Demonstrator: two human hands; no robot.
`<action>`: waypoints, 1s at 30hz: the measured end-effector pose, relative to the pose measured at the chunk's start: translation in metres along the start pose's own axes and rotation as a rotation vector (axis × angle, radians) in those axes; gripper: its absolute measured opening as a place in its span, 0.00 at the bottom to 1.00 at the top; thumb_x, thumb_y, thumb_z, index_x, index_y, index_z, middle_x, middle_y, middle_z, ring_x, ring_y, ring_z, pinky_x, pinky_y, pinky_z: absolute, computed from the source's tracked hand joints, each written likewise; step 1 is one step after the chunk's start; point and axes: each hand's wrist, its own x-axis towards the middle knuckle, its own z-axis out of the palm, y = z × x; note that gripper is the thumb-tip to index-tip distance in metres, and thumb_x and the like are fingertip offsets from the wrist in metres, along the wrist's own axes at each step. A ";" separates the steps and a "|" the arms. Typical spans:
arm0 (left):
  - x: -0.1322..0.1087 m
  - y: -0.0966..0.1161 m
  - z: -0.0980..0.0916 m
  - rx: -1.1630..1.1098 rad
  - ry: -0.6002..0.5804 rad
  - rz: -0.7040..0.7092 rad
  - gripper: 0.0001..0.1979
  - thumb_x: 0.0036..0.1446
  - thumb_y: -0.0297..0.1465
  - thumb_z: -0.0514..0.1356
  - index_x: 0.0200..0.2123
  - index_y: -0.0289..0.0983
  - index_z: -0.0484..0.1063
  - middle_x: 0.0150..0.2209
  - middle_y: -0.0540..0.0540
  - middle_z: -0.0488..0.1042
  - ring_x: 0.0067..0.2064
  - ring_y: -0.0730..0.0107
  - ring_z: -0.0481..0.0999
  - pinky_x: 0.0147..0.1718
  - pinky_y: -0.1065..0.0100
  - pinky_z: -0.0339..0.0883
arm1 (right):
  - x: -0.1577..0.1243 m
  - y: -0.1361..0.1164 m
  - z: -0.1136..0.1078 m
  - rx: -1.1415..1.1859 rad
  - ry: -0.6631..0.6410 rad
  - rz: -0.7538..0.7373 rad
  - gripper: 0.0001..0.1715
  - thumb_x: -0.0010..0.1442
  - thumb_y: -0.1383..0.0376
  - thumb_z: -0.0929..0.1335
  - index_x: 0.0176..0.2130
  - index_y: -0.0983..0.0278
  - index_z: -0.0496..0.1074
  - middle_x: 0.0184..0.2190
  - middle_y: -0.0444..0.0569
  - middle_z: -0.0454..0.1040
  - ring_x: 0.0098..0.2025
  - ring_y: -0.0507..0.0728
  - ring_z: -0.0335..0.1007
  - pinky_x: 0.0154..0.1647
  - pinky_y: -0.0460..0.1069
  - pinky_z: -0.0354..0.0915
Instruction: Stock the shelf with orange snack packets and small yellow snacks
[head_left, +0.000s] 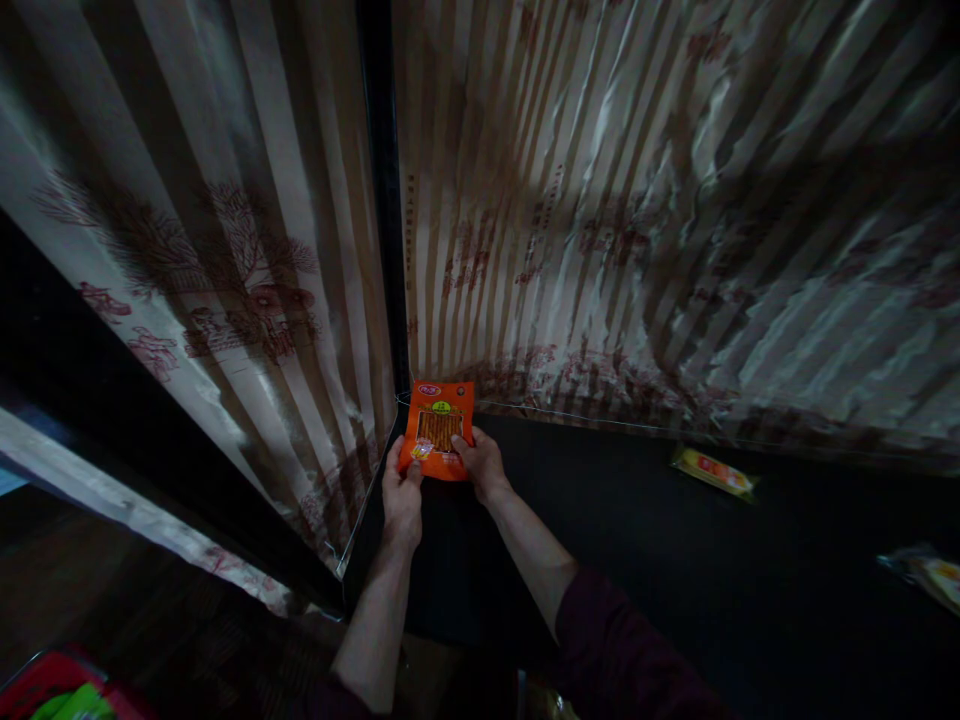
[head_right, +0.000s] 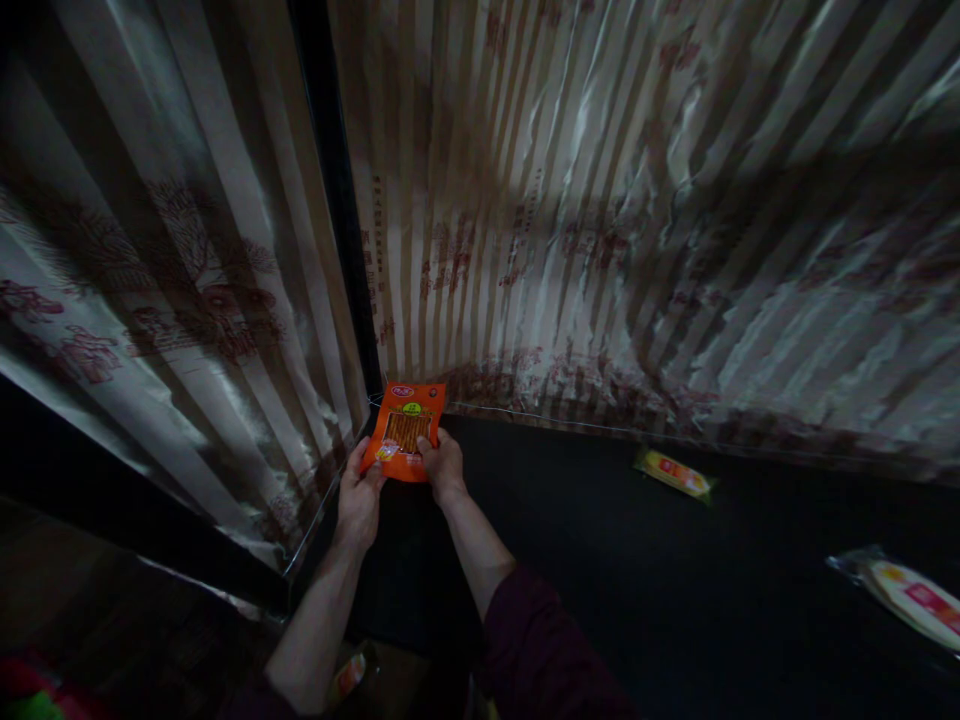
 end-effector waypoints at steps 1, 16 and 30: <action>0.001 -0.001 -0.001 0.013 -0.002 0.010 0.25 0.56 0.27 0.57 0.58 0.40 0.60 0.57 0.42 0.67 0.55 0.65 0.70 0.51 0.65 0.66 | 0.001 0.002 0.000 0.000 -0.004 -0.002 0.17 0.42 0.59 0.69 0.33 0.64 0.74 0.26 0.43 0.76 0.30 0.54 0.72 0.33 0.48 0.67; 0.002 -0.002 -0.006 0.719 0.127 0.340 0.20 0.51 0.22 0.53 0.48 0.35 0.71 0.53 0.37 0.69 0.56 0.58 0.67 0.60 0.58 0.56 | -0.001 -0.005 0.005 -0.894 0.000 -0.118 0.20 0.56 0.65 0.64 0.49 0.62 0.69 0.43 0.51 0.75 0.45 0.58 0.71 0.47 0.49 0.63; -0.007 -0.008 0.000 0.801 0.123 0.401 0.21 0.51 0.24 0.53 0.49 0.34 0.71 0.62 0.36 0.60 0.65 0.53 0.53 0.63 0.53 0.46 | -0.016 -0.010 0.011 -1.097 0.022 -0.153 0.37 0.57 0.61 0.65 0.63 0.68 0.55 0.56 0.58 0.65 0.55 0.64 0.58 0.55 0.52 0.55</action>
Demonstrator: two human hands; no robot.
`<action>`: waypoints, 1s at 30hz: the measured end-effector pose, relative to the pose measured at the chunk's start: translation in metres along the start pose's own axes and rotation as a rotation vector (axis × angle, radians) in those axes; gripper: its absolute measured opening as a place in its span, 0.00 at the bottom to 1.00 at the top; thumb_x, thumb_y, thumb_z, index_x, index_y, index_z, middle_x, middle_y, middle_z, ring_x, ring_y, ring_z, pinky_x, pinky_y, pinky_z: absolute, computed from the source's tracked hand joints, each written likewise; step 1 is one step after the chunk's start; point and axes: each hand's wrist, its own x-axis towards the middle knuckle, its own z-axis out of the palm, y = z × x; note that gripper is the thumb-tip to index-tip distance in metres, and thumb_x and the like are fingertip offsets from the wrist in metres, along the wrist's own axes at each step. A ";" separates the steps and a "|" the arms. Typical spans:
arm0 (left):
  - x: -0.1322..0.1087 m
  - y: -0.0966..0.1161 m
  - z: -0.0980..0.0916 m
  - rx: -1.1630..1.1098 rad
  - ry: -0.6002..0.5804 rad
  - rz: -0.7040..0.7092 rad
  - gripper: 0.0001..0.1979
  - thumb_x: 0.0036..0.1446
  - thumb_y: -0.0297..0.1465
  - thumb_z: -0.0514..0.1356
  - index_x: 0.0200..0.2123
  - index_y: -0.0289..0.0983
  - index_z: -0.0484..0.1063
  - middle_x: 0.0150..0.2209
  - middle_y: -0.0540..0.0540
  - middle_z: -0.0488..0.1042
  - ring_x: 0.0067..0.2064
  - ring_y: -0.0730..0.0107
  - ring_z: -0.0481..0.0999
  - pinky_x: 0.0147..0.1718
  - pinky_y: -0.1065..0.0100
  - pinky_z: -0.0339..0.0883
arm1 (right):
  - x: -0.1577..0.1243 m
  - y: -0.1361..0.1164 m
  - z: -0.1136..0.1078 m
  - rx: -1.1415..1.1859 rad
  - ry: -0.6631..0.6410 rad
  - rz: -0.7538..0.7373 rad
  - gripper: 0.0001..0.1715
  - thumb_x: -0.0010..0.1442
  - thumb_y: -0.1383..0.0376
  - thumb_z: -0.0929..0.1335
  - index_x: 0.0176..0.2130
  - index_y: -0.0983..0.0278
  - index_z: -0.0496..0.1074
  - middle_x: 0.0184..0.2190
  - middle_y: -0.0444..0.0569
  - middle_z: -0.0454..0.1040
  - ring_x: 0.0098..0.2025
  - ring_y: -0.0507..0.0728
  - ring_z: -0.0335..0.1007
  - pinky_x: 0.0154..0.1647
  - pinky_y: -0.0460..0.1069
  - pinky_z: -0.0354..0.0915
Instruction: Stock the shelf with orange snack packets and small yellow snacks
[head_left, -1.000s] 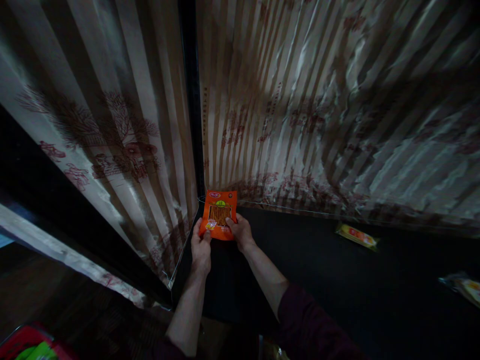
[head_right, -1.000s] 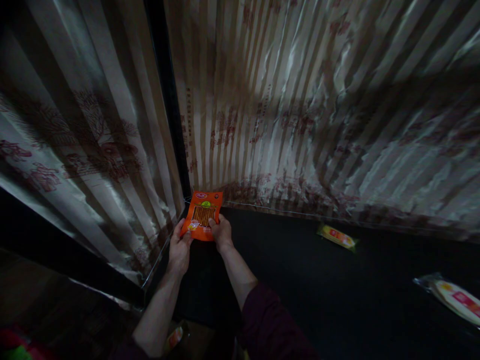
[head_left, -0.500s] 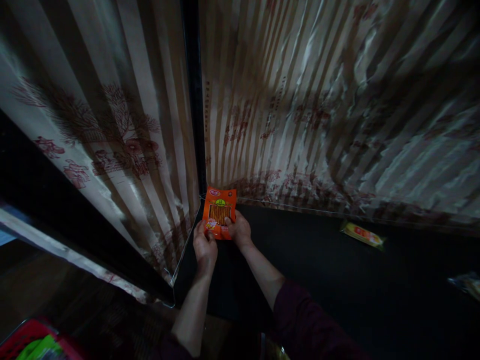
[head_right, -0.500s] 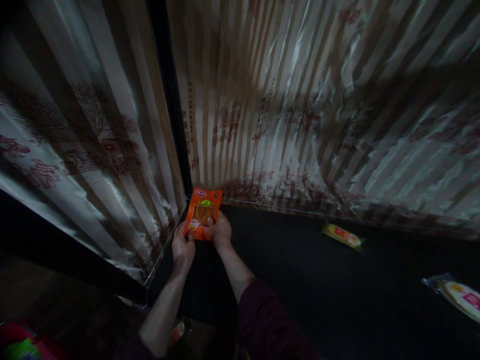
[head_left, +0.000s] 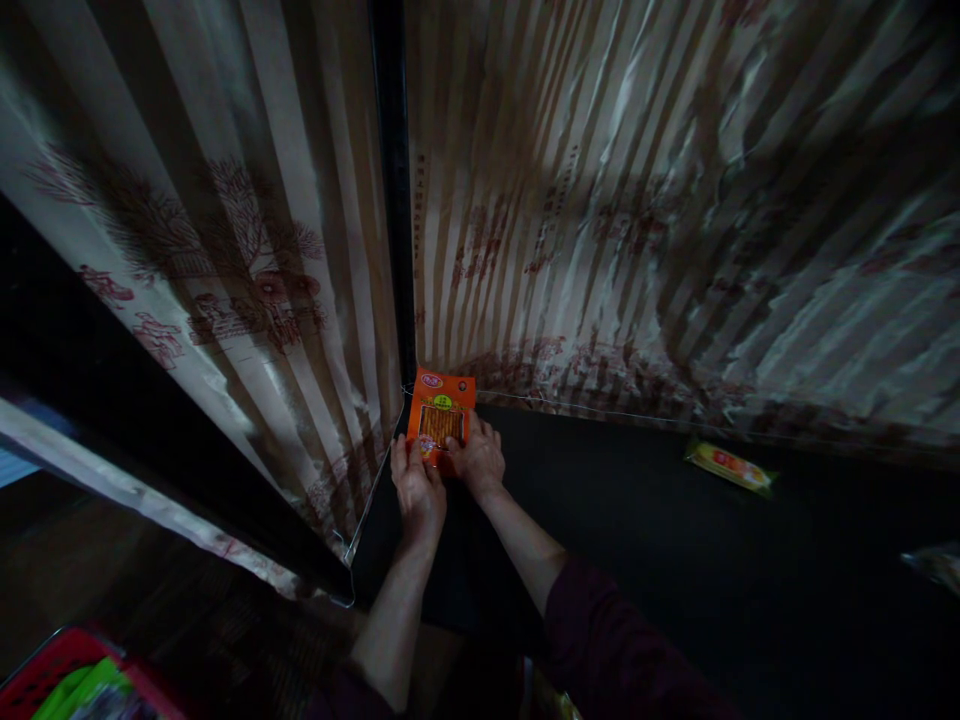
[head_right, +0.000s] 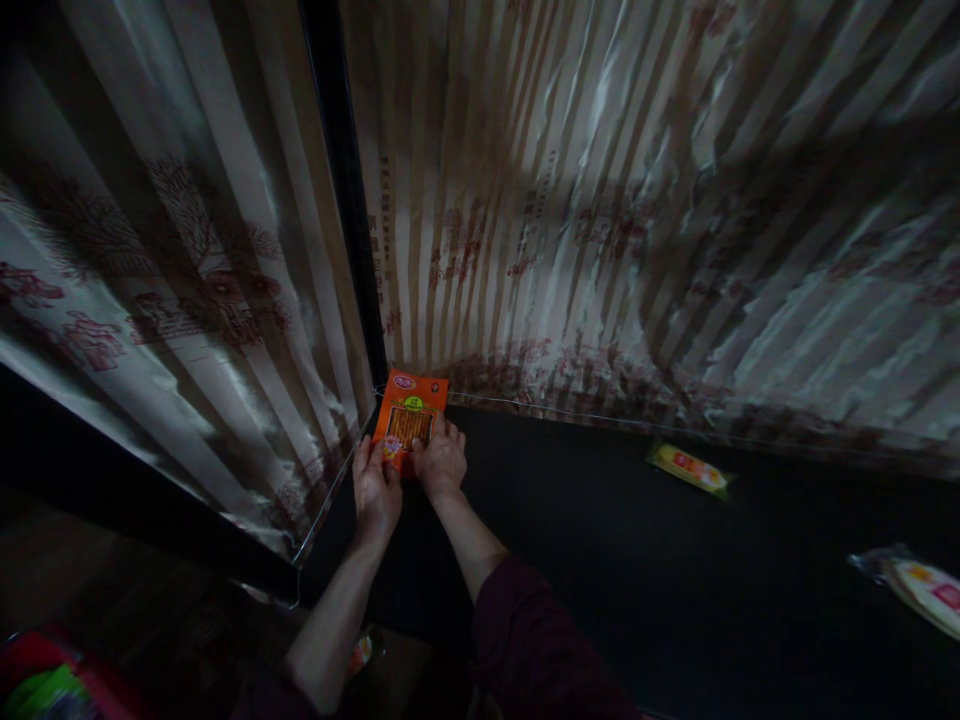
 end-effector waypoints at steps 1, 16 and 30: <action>-0.001 0.001 0.000 0.013 0.000 0.013 0.21 0.51 0.23 0.53 0.49 0.34 0.72 0.62 0.36 0.59 0.66 0.52 0.51 0.63 0.51 0.44 | -0.001 0.000 0.000 -0.002 -0.004 -0.011 0.36 0.57 0.61 0.65 0.62 0.67 0.56 0.57 0.57 0.64 0.55 0.64 0.58 0.55 0.52 0.55; -0.007 0.006 -0.003 0.196 -0.099 0.149 0.19 0.47 0.23 0.57 0.45 0.36 0.74 0.55 0.37 0.69 0.65 0.49 0.53 0.63 0.44 0.41 | -0.008 -0.002 -0.007 0.004 -0.033 -0.016 0.33 0.56 0.60 0.67 0.60 0.57 0.62 0.62 0.55 0.57 0.61 0.66 0.52 0.57 0.58 0.55; -0.086 0.057 -0.027 -0.014 -0.306 0.695 0.17 0.56 0.20 0.49 0.45 0.34 0.72 0.45 0.40 0.76 0.55 0.64 0.69 0.55 0.57 0.65 | -0.096 0.056 -0.090 0.168 0.041 -0.109 0.20 0.55 0.71 0.65 0.48 0.66 0.73 0.56 0.56 0.67 0.60 0.59 0.60 0.61 0.54 0.57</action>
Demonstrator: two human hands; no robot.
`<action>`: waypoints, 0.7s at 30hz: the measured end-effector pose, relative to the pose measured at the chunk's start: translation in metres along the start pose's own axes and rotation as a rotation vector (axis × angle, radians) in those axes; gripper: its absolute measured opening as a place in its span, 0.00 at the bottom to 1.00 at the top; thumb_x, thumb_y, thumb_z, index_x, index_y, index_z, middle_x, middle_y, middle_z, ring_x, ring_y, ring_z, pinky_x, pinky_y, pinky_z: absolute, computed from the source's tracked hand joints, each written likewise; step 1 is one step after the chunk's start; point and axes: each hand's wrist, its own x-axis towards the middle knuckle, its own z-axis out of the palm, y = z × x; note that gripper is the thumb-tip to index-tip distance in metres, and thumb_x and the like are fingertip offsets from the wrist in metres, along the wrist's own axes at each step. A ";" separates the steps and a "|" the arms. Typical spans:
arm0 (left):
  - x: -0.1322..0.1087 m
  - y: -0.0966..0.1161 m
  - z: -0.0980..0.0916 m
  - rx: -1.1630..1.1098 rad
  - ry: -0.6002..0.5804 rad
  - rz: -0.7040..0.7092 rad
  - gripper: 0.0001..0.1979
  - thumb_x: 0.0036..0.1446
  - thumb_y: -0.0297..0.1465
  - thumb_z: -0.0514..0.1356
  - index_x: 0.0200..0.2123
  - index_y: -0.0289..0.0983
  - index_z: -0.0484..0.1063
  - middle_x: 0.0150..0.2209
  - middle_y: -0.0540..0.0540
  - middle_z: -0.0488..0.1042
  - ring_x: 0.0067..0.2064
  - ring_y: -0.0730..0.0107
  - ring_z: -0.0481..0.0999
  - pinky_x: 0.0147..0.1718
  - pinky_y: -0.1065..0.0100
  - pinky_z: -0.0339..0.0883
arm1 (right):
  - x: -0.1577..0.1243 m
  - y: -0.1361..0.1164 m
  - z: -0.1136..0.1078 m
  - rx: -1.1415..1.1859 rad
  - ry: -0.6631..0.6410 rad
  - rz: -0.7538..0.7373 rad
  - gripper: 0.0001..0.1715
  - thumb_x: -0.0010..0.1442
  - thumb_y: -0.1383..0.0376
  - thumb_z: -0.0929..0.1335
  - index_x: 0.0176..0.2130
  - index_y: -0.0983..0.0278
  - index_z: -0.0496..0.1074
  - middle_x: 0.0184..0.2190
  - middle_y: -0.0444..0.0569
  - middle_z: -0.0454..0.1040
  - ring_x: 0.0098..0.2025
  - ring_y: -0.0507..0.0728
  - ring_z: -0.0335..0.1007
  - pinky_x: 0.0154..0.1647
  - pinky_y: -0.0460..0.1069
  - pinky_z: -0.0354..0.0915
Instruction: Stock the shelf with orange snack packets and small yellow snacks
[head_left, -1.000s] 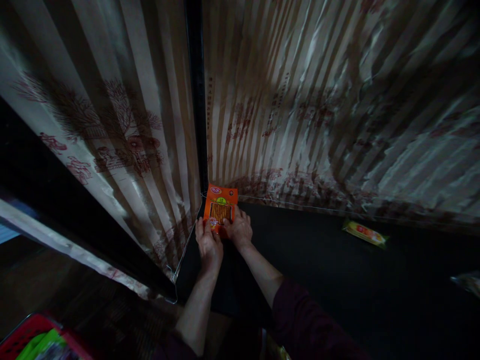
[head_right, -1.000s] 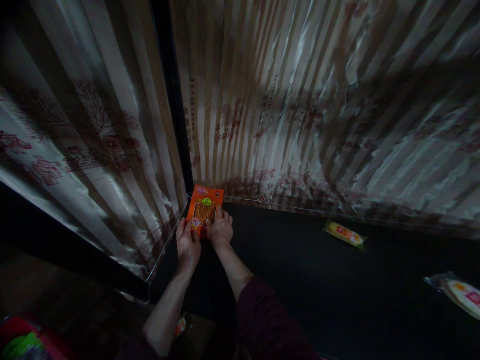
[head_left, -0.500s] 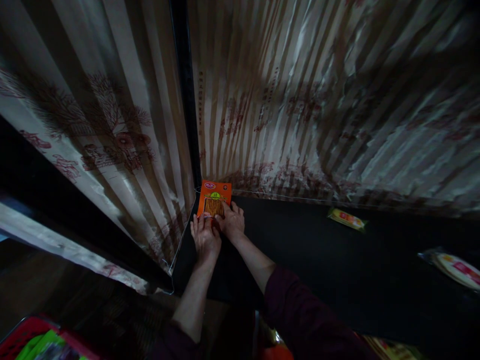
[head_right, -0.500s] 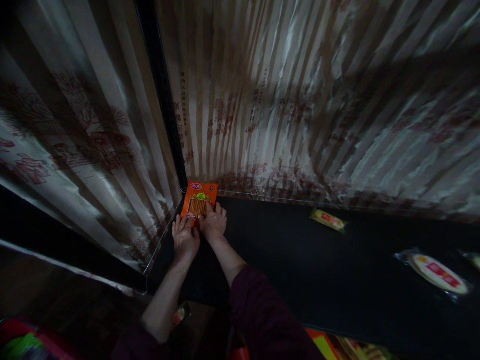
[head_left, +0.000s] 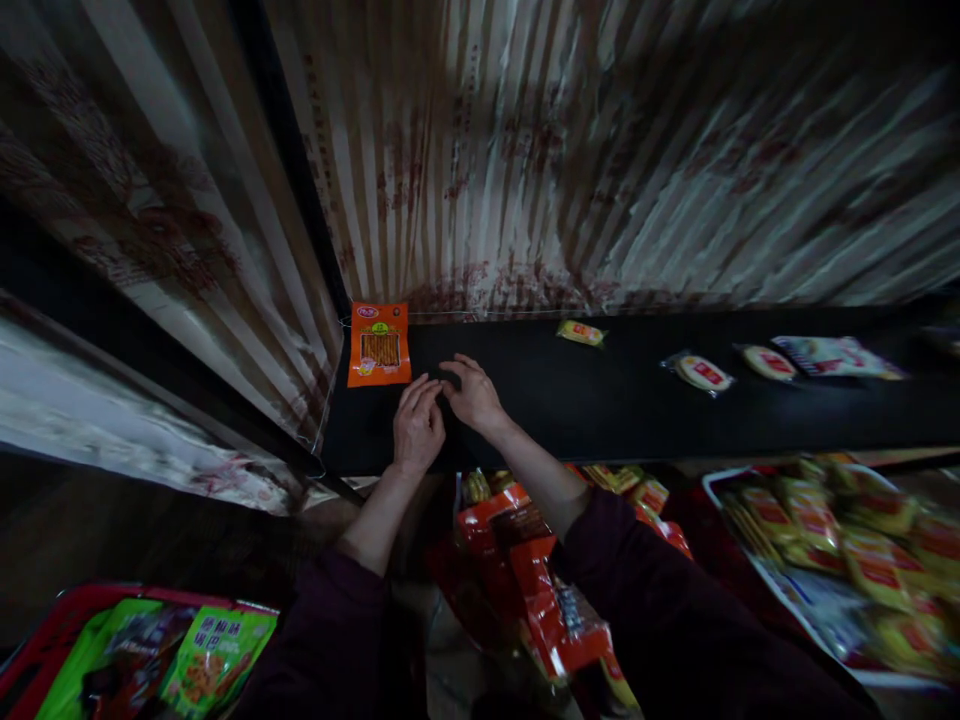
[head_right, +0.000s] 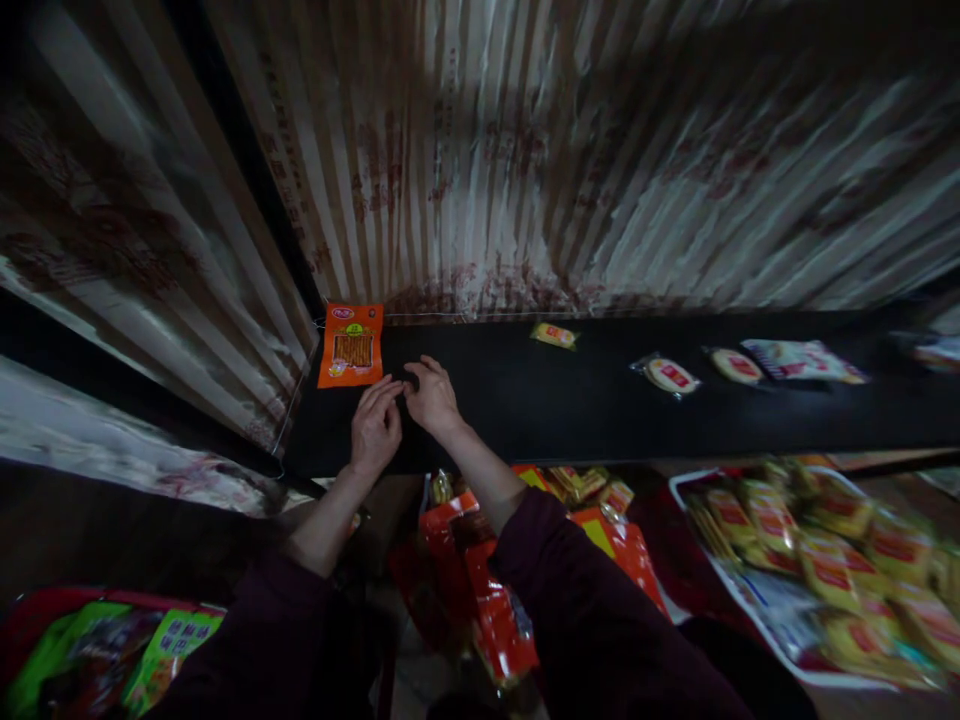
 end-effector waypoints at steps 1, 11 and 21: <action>-0.008 0.010 0.001 -0.020 -0.032 0.020 0.18 0.56 0.20 0.49 0.46 0.34 0.71 0.46 0.39 0.75 0.54 0.64 0.70 0.54 0.58 0.66 | -0.011 0.005 -0.008 0.006 0.011 0.011 0.20 0.55 0.71 0.65 0.48 0.65 0.73 0.56 0.56 0.67 0.59 0.59 0.61 0.61 0.54 0.58; -0.109 0.093 0.006 -0.066 -0.363 0.017 0.21 0.55 0.22 0.50 0.51 0.34 0.69 0.52 0.38 0.71 0.57 0.61 0.67 0.57 0.55 0.64 | -0.140 0.056 -0.057 0.093 0.116 0.072 0.17 0.55 0.67 0.65 0.45 0.62 0.75 0.52 0.54 0.70 0.53 0.59 0.69 0.59 0.57 0.61; -0.174 0.144 0.004 0.091 -0.607 -0.042 0.25 0.59 0.29 0.51 0.60 0.33 0.59 0.63 0.38 0.59 0.68 0.54 0.43 0.62 0.47 0.52 | -0.287 0.078 -0.065 0.332 0.239 0.275 0.20 0.58 0.57 0.63 0.48 0.62 0.70 0.46 0.54 0.73 0.45 0.60 0.72 0.47 0.56 0.69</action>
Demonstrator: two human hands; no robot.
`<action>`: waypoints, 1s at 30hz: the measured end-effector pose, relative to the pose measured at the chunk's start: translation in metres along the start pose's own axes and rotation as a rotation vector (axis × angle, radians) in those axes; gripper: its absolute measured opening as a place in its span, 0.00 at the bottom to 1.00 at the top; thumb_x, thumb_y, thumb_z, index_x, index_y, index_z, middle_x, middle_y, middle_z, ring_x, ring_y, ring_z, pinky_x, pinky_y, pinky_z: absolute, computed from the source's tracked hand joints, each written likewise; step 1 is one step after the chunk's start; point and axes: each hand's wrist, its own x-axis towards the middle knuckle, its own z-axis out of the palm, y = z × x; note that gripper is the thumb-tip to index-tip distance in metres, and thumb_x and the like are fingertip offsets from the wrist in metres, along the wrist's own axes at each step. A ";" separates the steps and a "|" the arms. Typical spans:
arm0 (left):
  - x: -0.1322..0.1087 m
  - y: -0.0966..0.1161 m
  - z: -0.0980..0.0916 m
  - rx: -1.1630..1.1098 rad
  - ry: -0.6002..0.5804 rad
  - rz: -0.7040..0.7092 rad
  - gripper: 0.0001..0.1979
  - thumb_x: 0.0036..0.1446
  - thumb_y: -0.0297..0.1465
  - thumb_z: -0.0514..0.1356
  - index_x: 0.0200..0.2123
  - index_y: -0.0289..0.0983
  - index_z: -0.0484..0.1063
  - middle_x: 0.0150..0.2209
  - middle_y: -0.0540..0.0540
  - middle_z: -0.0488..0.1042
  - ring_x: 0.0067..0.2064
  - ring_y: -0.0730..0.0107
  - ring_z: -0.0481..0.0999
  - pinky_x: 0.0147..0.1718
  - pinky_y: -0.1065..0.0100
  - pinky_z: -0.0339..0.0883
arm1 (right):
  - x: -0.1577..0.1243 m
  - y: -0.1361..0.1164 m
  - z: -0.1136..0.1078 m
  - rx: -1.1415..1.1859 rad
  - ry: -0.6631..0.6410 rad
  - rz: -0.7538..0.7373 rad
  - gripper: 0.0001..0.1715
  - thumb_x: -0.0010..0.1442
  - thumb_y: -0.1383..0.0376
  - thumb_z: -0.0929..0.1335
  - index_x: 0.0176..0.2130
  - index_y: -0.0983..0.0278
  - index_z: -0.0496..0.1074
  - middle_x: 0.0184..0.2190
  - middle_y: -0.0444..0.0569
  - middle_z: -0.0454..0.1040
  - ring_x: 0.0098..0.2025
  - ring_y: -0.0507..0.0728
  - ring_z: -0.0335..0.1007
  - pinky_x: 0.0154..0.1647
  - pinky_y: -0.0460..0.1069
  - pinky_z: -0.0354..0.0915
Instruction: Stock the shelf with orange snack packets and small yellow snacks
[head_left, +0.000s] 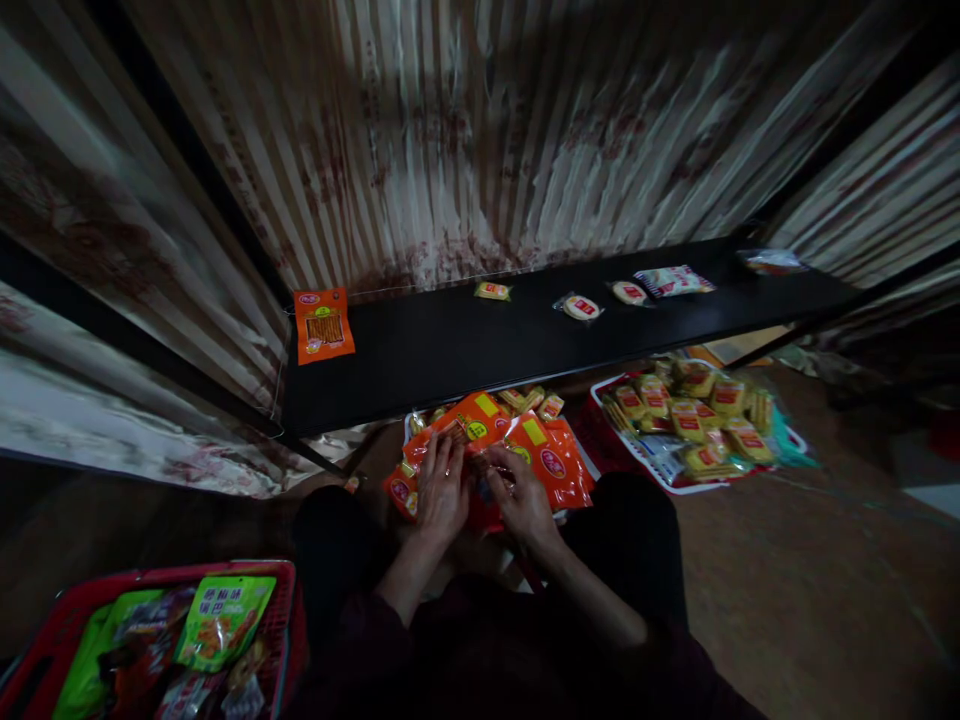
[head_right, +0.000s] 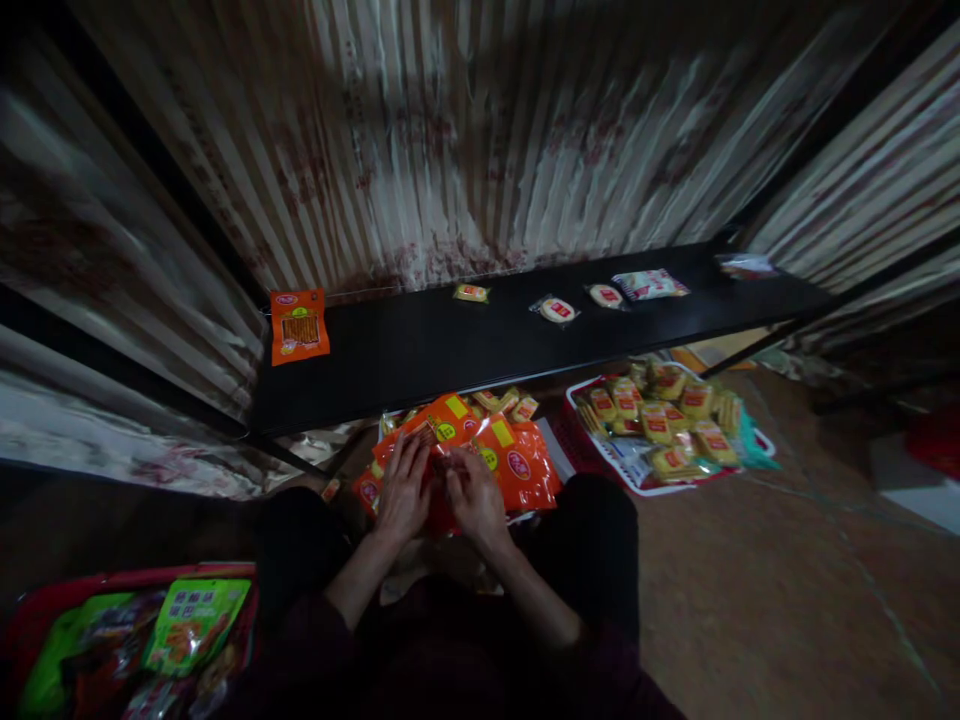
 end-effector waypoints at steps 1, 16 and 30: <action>-0.001 0.001 0.001 0.002 -0.016 -0.018 0.26 0.59 0.30 0.51 0.61 0.33 0.59 0.64 0.39 0.58 0.68 0.54 0.43 0.62 0.47 0.52 | -0.012 0.007 -0.004 0.036 -0.010 0.054 0.22 0.58 0.56 0.63 0.49 0.63 0.69 0.46 0.54 0.73 0.45 0.60 0.72 0.46 0.56 0.70; 0.008 0.012 0.011 0.004 0.013 -0.053 0.23 0.58 0.27 0.52 0.57 0.33 0.62 0.57 0.37 0.66 0.66 0.54 0.52 0.61 0.48 0.56 | -0.042 0.028 -0.035 0.371 0.036 0.645 0.25 0.38 0.48 0.72 0.32 0.64 0.74 0.25 0.49 0.77 0.30 0.61 0.74 0.32 0.54 0.69; 0.013 0.017 0.002 -0.097 0.041 -0.290 0.10 0.55 0.24 0.55 0.38 0.37 0.72 0.39 0.43 0.72 0.46 0.61 0.70 0.51 0.55 0.64 | -0.050 0.052 -0.021 0.554 0.236 0.653 0.33 0.38 0.53 0.73 0.43 0.60 0.66 0.27 0.42 0.73 0.27 0.56 0.72 0.28 0.51 0.69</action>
